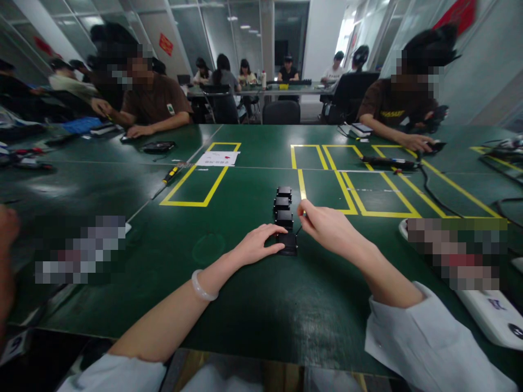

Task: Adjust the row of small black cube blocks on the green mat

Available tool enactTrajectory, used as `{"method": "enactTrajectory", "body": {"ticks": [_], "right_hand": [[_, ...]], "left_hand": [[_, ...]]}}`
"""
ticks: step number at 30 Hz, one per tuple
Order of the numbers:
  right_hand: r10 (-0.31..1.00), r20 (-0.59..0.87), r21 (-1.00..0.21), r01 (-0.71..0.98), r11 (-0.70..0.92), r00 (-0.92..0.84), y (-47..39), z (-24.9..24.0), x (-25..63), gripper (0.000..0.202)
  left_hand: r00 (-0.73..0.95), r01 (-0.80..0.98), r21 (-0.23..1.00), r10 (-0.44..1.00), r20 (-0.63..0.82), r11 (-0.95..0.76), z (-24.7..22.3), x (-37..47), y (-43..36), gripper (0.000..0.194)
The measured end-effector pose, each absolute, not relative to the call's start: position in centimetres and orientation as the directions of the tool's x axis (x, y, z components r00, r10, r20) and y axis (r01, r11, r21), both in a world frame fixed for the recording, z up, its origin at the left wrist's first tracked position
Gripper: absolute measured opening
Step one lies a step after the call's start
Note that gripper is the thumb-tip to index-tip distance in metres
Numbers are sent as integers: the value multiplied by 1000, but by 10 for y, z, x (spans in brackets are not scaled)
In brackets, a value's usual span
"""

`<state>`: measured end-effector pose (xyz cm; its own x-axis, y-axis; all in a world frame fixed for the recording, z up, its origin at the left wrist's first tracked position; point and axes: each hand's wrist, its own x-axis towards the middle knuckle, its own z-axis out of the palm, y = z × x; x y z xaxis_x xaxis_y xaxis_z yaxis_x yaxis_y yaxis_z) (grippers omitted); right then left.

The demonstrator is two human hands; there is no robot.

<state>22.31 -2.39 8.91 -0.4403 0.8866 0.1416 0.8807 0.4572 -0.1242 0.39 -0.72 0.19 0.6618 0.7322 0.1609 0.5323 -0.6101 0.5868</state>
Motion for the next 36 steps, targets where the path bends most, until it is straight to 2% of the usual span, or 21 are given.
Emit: {"method": "enactTrajectory", "body": {"ticks": [8,14,20,25,32,36], "right_hand": [[903,114,-108,898,426,-415,-23,90,223,26],[895,148,-174,879,443,-422,-23,89,224,21],[910,113,-104,906,411,-400,-21,90,223,26],[890,165,-161,879,449,-424,-23,89,224,21],[912,124,-61,915,400,-391,-21,88,223,28],[890,154,-123,885,448,-429,-24,90,224,23]], "left_hand": [[665,529,591,730,157,-609,1,3,-7,33],[665,530,590,731,157,-609,1,3,-7,33],[660,544,586,737,145,-601,2,4,-7,34],[663,532,588,732,158,-609,2,4,-7,32],[660,541,592,738,142,-598,3,4,-7,33],[663,539,594,736,138,-597,4,4,-8,33]]}}
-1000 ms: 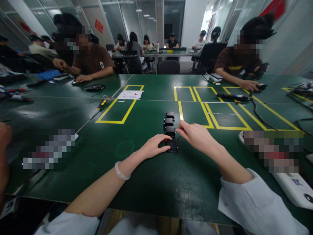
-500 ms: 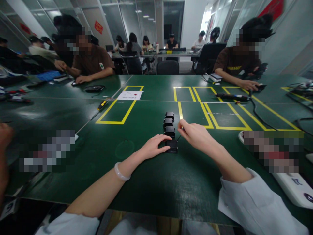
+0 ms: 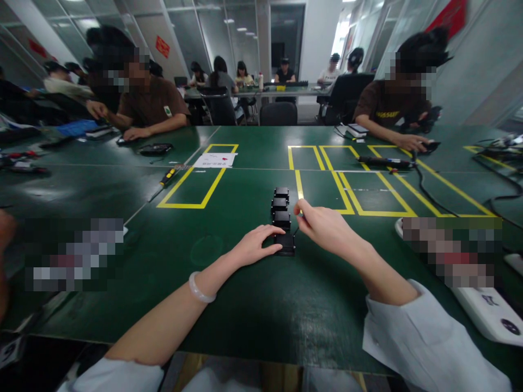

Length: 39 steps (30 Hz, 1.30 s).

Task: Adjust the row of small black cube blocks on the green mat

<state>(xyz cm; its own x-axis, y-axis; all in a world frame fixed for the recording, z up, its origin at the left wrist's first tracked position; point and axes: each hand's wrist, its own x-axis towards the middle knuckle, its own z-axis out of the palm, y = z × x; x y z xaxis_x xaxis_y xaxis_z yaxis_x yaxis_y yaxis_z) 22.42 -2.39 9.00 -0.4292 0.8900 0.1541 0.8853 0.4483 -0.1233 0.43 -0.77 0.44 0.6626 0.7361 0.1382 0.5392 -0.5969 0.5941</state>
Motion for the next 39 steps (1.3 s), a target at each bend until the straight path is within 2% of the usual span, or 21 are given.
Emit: {"method": "enactTrajectory", "body": {"ticks": [4,9,15,21,28,34,39], "right_hand": [[883,170,-129,879,459,-437,-26,92,224,21],[899,138,-50,904,425,-415,-23,89,224,28],[891,169,-106,891,441,-421,-24,89,225,23],[905,135,-59,909,413,-402,-22,89,223,27],[889,166,-141,882,450,-428,-24,89,224,22],[909,110,-70,909,412,-403,-24,91,222,27],[888,145,-114,884,454,-437,-26,91,223,20]], "left_hand": [[658,546,591,741,136,-594,6,5,-8,34],[655,547,602,746,125,-581,5,5,-8,34],[657,543,598,742,135,-589,5,6,-8,33],[661,547,593,740,127,-591,6,5,-8,34],[662,536,596,736,144,-598,3,4,-7,33],[661,531,597,735,153,-601,3,3,-7,33],[664,525,601,732,154,-603,2,3,-7,34]]}}
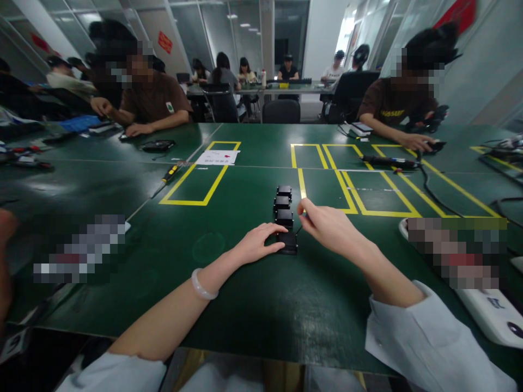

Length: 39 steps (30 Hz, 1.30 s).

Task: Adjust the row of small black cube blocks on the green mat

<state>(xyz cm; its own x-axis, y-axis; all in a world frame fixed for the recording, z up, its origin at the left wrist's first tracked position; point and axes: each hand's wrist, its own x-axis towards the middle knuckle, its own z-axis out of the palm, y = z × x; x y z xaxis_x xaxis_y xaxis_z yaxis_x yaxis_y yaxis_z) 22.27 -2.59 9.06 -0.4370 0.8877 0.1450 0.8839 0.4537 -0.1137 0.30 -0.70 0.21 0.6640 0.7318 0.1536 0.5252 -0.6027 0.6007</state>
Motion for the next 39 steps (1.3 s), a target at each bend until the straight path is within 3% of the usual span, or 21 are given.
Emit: {"method": "enactTrajectory", "body": {"ticks": [8,14,21,25,29,39], "right_hand": [[908,115,-68,908,413,-404,-24,90,221,27],[889,152,-118,885,451,-433,-26,91,223,17],[892,97,-14,895,445,-442,-26,92,220,24],[849,123,-75,848,524,-514,-28,93,221,17],[860,146,-107,856,506,-490,-29,92,222,15],[911,92,5,915,403,-402,-24,93,219,27]], "left_hand": [[665,531,595,732,148,-603,2,3,-7,33],[666,524,591,728,166,-614,2,3,-7,33],[664,529,595,732,154,-605,3,4,-8,34],[667,527,588,727,161,-613,3,3,-7,33],[666,530,588,730,158,-611,3,4,-7,33],[663,531,586,731,161,-611,1,3,-6,34]]}}
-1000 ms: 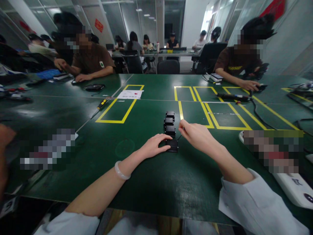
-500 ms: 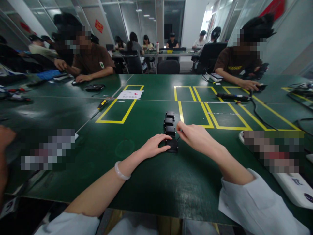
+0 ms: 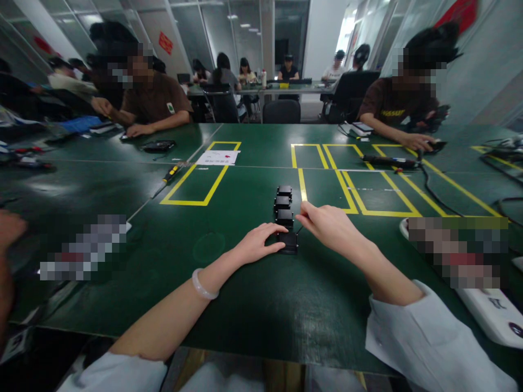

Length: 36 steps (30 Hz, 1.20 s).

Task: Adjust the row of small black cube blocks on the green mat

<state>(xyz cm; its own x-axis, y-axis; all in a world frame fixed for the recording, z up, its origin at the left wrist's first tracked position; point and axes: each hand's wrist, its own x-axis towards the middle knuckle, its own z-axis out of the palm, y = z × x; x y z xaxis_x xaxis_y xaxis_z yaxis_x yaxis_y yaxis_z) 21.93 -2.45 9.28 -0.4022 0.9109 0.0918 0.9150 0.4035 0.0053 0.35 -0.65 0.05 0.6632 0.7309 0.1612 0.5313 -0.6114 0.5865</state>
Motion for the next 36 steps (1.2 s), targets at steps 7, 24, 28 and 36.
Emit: {"method": "enactTrajectory", "body": {"ticks": [7,24,28,36], "right_hand": [[922,107,-10,927,375,-372,-23,91,217,31],[912,99,-96,909,406,-397,-25,92,222,28],[900,109,-146,889,434,-422,-26,94,223,23],[907,100,-62,908,415,-408,-24,92,222,29]], "left_hand": [[660,532,589,734,160,-608,1,3,-7,34],[663,535,592,734,147,-602,2,3,-7,35],[664,533,594,733,147,-602,2,3,-7,34],[663,525,593,730,163,-610,0,3,-7,34]]}}
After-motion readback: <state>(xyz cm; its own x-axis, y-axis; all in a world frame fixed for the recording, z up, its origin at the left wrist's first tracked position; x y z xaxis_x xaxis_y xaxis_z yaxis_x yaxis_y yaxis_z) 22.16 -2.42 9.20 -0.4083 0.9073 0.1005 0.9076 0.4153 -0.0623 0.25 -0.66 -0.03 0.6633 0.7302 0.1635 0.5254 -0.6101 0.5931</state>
